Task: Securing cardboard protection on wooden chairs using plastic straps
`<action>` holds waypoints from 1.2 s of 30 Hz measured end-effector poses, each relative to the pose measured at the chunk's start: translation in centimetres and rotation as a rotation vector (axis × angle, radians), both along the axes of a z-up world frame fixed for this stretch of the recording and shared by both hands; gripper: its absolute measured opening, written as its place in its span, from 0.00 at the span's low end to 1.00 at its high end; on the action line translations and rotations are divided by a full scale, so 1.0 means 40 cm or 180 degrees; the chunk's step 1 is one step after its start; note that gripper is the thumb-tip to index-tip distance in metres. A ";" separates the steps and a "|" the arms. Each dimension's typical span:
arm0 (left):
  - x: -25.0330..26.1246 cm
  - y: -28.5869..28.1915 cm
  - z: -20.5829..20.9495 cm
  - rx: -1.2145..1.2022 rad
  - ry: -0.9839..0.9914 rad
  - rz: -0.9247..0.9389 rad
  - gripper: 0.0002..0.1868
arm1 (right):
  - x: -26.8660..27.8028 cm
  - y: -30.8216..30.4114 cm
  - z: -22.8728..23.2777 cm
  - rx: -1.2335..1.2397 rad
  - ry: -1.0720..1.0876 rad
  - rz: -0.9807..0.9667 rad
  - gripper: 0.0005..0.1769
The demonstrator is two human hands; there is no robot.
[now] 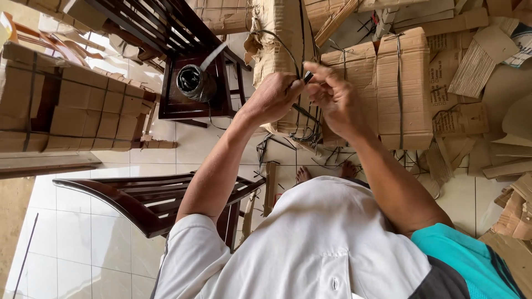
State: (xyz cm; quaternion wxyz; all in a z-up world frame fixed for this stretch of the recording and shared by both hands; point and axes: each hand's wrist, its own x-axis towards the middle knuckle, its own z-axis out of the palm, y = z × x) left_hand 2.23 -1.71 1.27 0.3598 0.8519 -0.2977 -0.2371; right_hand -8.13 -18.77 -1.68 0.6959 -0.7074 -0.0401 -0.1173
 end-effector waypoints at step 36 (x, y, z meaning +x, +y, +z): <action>-0.090 0.007 0.017 -0.0918 -0.0587 0.0420 0.34 | 0.015 0.091 -0.054 -0.0826 -0.0268 -0.1347 0.03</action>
